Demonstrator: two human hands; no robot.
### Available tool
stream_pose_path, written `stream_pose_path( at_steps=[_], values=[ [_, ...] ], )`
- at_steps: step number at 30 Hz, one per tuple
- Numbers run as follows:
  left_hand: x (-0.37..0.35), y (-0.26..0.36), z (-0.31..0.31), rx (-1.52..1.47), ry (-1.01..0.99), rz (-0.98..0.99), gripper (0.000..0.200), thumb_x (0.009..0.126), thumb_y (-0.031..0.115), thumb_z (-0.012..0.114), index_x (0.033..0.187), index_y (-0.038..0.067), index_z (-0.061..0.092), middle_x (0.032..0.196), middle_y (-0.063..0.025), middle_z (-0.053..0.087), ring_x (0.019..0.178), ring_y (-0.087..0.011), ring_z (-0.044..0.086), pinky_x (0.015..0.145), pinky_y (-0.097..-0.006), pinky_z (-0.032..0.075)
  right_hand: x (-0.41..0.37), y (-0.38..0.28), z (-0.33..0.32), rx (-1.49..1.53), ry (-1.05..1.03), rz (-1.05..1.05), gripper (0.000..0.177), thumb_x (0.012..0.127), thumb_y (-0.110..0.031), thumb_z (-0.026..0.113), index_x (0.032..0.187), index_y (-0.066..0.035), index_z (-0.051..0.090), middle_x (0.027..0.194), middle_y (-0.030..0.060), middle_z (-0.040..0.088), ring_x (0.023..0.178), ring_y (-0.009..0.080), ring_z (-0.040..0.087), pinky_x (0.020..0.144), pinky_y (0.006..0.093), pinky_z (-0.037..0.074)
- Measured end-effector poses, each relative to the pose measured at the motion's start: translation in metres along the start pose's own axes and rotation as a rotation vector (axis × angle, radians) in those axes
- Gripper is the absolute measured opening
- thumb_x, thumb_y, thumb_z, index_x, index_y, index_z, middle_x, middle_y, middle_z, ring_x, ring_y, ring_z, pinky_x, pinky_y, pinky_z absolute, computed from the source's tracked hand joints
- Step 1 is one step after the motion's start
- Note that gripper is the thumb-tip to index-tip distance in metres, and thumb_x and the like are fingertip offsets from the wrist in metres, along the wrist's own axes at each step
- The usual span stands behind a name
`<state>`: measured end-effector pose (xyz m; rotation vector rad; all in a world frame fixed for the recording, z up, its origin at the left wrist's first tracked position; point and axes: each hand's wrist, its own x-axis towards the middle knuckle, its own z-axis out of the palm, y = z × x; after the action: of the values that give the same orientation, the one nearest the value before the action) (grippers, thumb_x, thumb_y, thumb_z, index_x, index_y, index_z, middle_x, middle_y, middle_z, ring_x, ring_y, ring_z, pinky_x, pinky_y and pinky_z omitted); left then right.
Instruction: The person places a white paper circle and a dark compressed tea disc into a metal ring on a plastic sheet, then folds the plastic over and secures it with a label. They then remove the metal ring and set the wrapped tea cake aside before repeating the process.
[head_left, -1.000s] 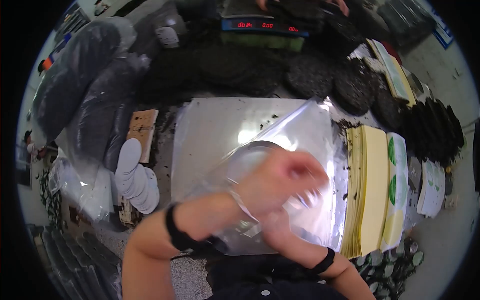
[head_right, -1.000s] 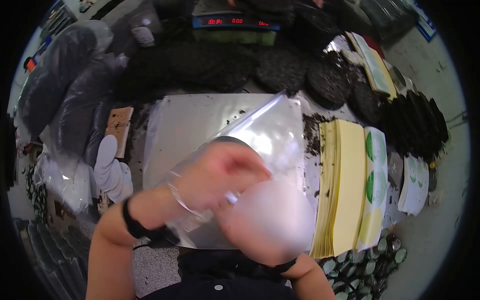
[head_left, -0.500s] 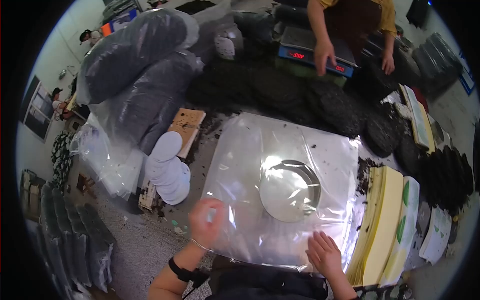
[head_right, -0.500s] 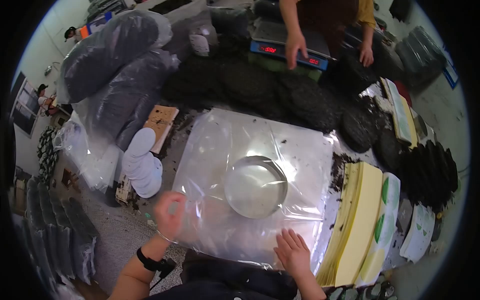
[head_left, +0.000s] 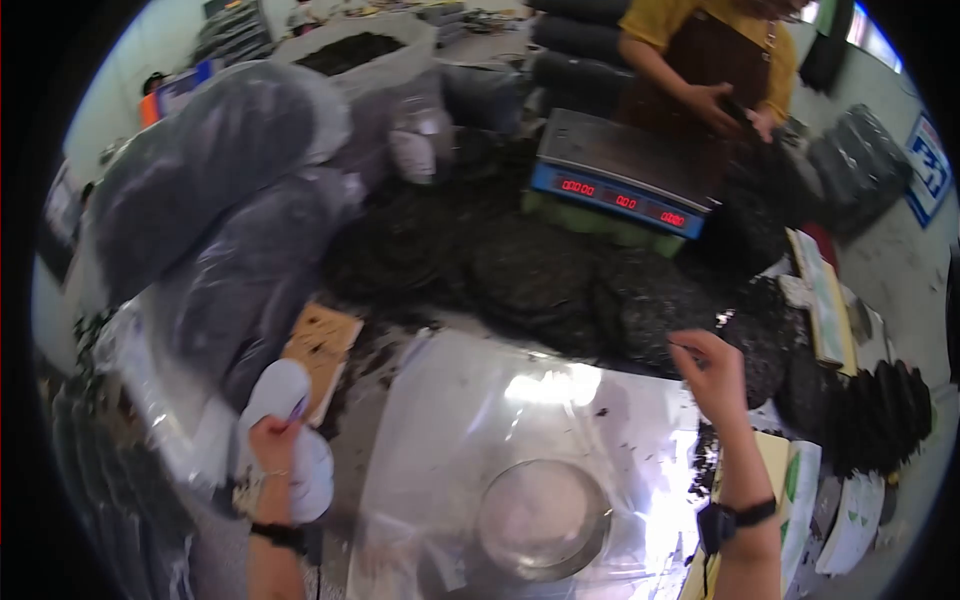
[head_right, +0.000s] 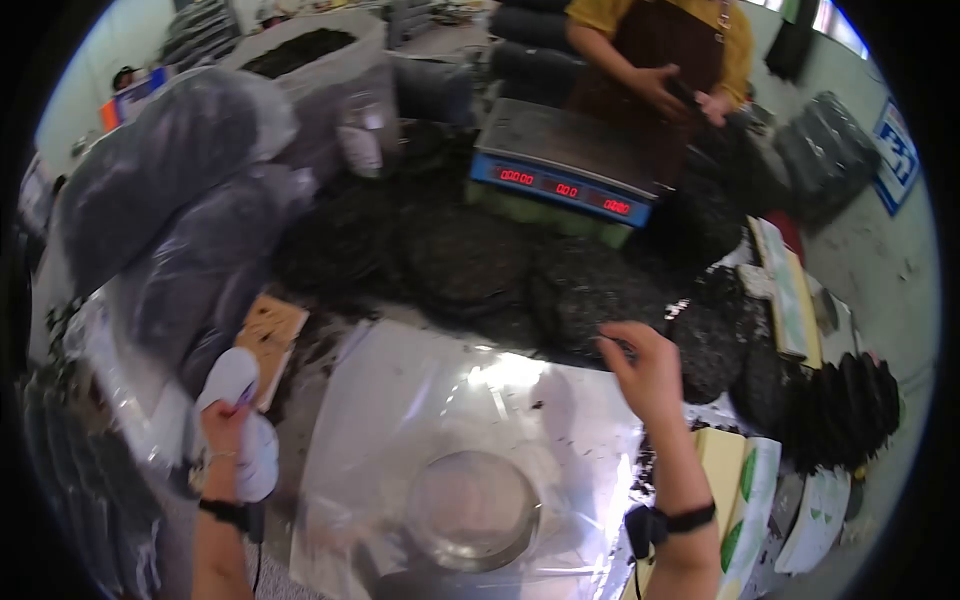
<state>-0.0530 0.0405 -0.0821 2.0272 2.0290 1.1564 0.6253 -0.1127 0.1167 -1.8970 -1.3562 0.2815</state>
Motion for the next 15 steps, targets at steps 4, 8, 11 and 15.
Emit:
stream_pose_path(
  at_steps=[4,8,11,15],
  values=[
    [0.013,0.033,-0.015,0.115,-0.278,-0.057,0.032,0.092,0.022,0.074,0.073,-0.001,0.061,0.063,-0.0183,0.059,0.056,-0.0298,0.057,0.057,-0.0427,0.041,0.065,0.034,0.043,-0.491,-0.123,-0.215,0.089,0.071,-0.046,0.089,0.148,-0.016,0.055,0.154,0.0238,0.048,0.141,0.0438,0.045,0.117,0.0507,0.039],
    [0.023,0.031,-0.042,0.209,-0.348,0.138,0.033,0.108,0.017,0.046,0.097,-0.006,0.066,0.086,-0.0277,0.067,0.078,-0.0445,0.065,0.070,-0.0486,0.049,0.064,0.079,0.059,-0.569,-0.406,-0.089,0.097,0.073,-0.043,0.085,0.156,-0.015,0.044,0.160,0.0252,0.040,0.148,0.0443,0.038,0.121,0.0522,0.034],
    [0.031,0.105,-0.086,0.075,-0.161,0.178,0.036,0.108,0.017,0.046,0.126,-0.005,0.068,0.115,-0.0236,0.073,0.105,-0.0410,0.069,0.091,-0.0427,0.052,0.050,0.081,0.070,-0.676,-0.361,-0.167,0.091,0.078,-0.034,0.079,0.157,-0.011,0.041,0.161,0.0253,0.039,0.149,0.0443,0.037,0.121,0.0527,0.034],
    [-0.001,0.250,-0.138,-0.129,-0.063,0.299,0.037,0.106,0.014,0.046,0.129,-0.005,0.067,0.121,-0.0198,0.072,0.114,-0.0363,0.066,0.098,-0.0429,0.049,0.050,0.103,0.088,-0.790,-0.310,-0.200,0.071,0.086,-0.014,0.064,0.154,-0.003,0.043,0.159,0.0257,0.042,0.146,0.0435,0.041,0.119,0.0532,0.036]
  ],
)
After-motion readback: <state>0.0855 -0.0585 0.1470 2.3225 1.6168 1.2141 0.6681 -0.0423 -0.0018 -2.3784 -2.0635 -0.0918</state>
